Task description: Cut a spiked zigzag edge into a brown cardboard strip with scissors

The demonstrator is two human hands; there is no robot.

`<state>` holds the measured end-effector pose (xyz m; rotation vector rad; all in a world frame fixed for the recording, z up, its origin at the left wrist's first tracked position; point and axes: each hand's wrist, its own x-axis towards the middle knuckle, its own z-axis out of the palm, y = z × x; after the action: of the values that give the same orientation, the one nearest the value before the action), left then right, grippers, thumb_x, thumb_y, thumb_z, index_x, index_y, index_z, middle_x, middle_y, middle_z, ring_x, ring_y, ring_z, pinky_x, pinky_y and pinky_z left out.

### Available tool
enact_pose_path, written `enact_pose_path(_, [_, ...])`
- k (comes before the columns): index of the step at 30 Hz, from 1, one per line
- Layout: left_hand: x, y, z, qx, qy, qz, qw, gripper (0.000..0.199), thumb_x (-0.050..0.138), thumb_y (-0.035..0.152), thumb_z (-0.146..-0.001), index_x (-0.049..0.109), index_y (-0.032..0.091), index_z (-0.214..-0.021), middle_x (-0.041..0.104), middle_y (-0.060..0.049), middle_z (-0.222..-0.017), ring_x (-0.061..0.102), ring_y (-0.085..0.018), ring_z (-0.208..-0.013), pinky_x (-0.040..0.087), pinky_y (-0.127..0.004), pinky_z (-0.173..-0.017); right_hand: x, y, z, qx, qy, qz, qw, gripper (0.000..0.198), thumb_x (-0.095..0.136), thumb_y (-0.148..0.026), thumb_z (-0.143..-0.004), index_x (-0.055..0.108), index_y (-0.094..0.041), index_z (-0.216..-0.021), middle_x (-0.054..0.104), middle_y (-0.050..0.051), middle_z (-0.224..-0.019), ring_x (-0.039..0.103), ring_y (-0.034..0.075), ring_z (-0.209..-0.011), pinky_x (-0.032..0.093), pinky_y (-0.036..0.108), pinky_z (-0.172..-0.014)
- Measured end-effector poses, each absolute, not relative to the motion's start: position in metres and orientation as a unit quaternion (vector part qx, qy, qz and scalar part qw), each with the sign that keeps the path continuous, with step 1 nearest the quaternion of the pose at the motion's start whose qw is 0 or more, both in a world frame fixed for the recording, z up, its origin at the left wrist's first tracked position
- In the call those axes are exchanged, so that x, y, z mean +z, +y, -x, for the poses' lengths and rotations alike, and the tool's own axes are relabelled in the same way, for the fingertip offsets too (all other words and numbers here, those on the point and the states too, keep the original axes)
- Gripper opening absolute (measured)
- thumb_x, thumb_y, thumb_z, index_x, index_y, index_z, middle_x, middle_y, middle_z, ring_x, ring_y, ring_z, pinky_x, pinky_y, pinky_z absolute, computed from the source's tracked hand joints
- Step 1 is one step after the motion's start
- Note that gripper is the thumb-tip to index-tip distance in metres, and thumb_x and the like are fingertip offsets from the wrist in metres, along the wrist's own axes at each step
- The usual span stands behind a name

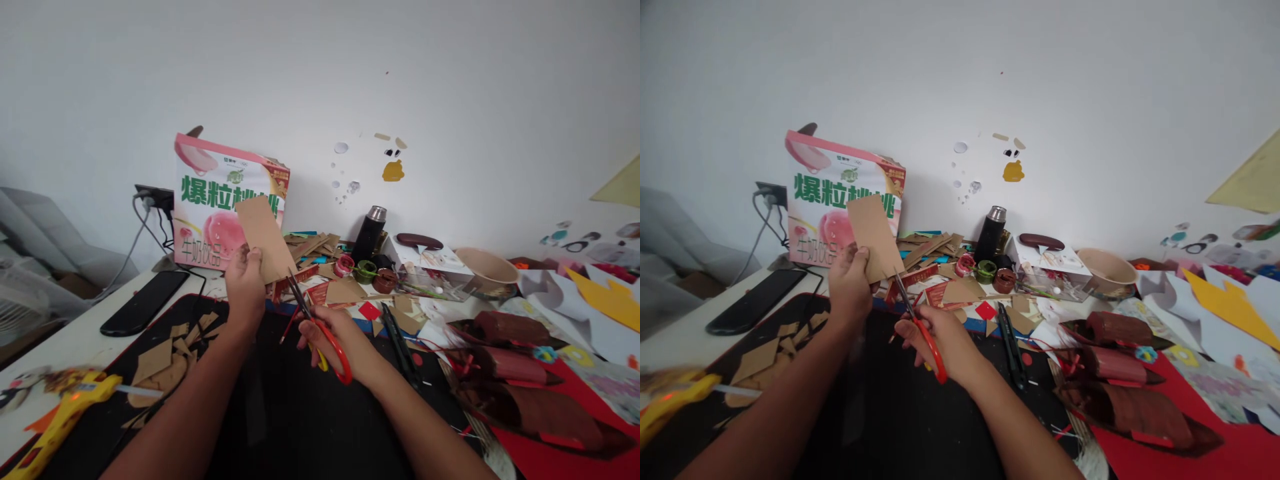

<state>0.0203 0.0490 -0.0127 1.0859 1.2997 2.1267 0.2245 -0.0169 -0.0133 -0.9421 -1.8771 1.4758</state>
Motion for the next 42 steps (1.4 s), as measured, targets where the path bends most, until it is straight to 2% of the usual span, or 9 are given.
enact_pose_path(10, [0.001, 0.034, -0.037, 0.745, 0.47, -0.399, 0.256, 0.034, 0.061, 0.043, -0.094, 0.069, 0.018, -0.114, 0.075, -0.009, -0.106, 0.072, -0.021, -0.09, 0.06, -0.031, -0.077, -0.011, -0.02, -0.221, 0.552, -0.706, 0.354, 0.268, 0.05, 0.063, -0.063, -0.098, 0.068, -0.016, -0.115, 0.074, 0.004, -0.082, 0.064, 0.012, -0.049, 0.047, 0.02, -0.044])
enact_pose_path(14, [0.007, 0.028, -0.045, 0.729, 0.476, -0.43, 0.239, 0.029, 0.06, 0.039, -0.093, 0.07, 0.017, -0.109, 0.076, -0.009, -0.104, 0.072, -0.023, -0.093, 0.06, -0.033, -0.08, -0.016, -0.018, -0.222, 0.546, -0.708, 0.35, 0.279, 0.051, 0.058, -0.065, -0.101, 0.066, -0.016, -0.114, 0.074, 0.004, -0.083, 0.064, 0.012, -0.048, 0.047, 0.021, -0.044])
enact_pose_path(21, [0.004, 0.024, -0.048, 0.693, 0.496, -0.476, 0.217, 0.032, 0.058, 0.042, -0.097, 0.07, 0.018, -0.114, 0.076, -0.009, -0.111, 0.071, -0.026, -0.103, 0.056, -0.037, -0.091, -0.017, -0.016, -0.223, 0.547, -0.701, 0.356, 0.287, 0.051, 0.058, -0.068, -0.1, 0.063, -0.017, -0.103, 0.074, 0.004, -0.081, 0.065, 0.013, -0.048, 0.046, 0.02, -0.043])
enact_pose_path(31, [0.007, 0.019, -0.054, 0.678, 0.495, -0.51, 0.187, 0.028, 0.054, 0.04, -0.098, 0.07, 0.019, -0.108, 0.076, -0.008, -0.105, 0.07, -0.025, -0.099, 0.055, -0.037, -0.089, -0.02, -0.015, -0.223, 0.567, -0.681, 0.36, 0.292, 0.049, 0.059, -0.067, -0.099, 0.058, -0.018, -0.099, 0.074, 0.004, -0.08, 0.064, 0.012, -0.047, 0.044, 0.02, -0.041])
enact_pose_path(42, [0.006, 0.017, -0.057, 0.669, 0.505, -0.52, 0.164, 0.028, 0.053, 0.038, -0.099, 0.069, 0.02, -0.112, 0.077, -0.008, -0.109, 0.07, -0.026, -0.102, 0.055, -0.037, -0.091, -0.012, -0.017, -0.223, 0.575, -0.662, 0.393, 0.278, 0.05, 0.06, -0.07, -0.096, 0.056, -0.02, -0.09, 0.066, -0.002, -0.065, 0.06, 0.012, -0.042, 0.041, 0.02, -0.039])
